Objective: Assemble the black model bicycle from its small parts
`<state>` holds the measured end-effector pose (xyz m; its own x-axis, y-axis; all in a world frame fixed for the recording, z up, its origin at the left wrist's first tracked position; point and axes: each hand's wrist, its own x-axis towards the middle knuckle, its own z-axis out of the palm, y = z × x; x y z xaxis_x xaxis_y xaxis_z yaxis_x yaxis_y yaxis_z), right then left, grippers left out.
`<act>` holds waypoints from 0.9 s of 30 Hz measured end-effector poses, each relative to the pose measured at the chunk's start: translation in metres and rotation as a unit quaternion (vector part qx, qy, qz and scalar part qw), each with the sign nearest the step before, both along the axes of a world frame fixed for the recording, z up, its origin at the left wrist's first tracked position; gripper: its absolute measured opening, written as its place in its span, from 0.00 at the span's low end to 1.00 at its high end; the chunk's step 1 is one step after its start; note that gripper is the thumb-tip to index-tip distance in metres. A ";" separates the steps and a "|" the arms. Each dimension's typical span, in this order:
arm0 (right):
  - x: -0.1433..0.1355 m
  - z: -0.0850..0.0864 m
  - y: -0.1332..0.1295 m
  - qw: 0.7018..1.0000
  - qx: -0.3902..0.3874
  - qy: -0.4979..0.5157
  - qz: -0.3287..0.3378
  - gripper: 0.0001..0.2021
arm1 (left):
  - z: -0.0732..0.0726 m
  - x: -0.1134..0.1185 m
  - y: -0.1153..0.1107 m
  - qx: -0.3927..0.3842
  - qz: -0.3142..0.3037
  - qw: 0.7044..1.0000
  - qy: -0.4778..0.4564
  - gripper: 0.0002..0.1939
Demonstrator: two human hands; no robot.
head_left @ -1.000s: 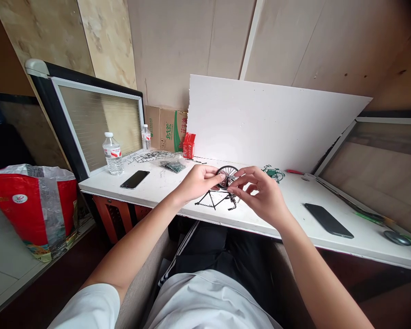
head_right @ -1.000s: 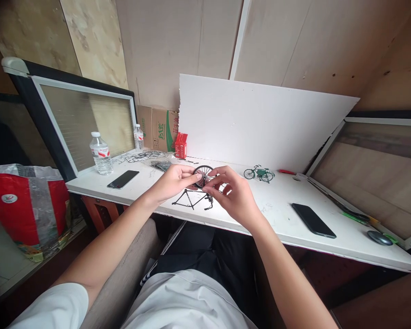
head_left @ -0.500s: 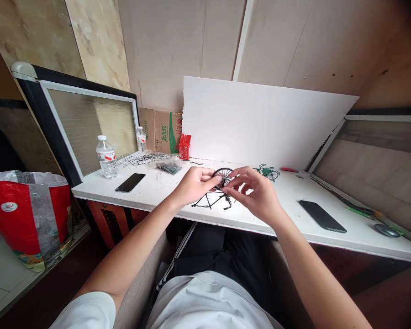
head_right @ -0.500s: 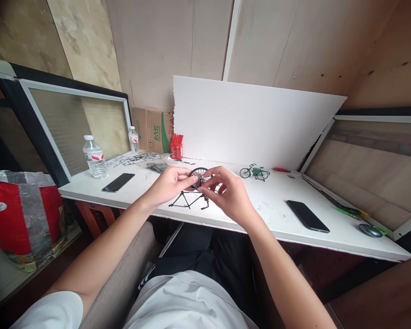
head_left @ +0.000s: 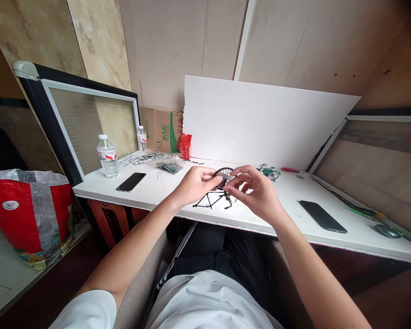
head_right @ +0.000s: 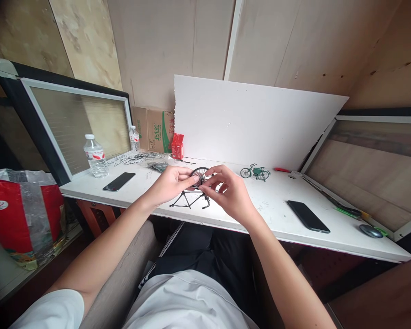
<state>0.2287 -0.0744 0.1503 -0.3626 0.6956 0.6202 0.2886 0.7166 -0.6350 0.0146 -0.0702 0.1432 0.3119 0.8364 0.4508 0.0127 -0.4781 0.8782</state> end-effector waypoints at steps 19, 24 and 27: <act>-0.006 -0.009 0.007 0.988 0.143 0.053 -0.025 0.19 | -0.001 0.000 0.001 -0.024 -0.026 0.999 -0.027 0.22; -0.012 -0.017 0.008 0.969 0.235 0.057 -0.056 0.16 | -0.001 -0.002 0.002 -0.022 -0.031 0.999 -0.034 0.23; -0.014 -0.023 0.013 0.947 0.304 0.058 -0.081 0.13 | -0.001 -0.003 0.002 -0.020 -0.034 0.999 -0.032 0.23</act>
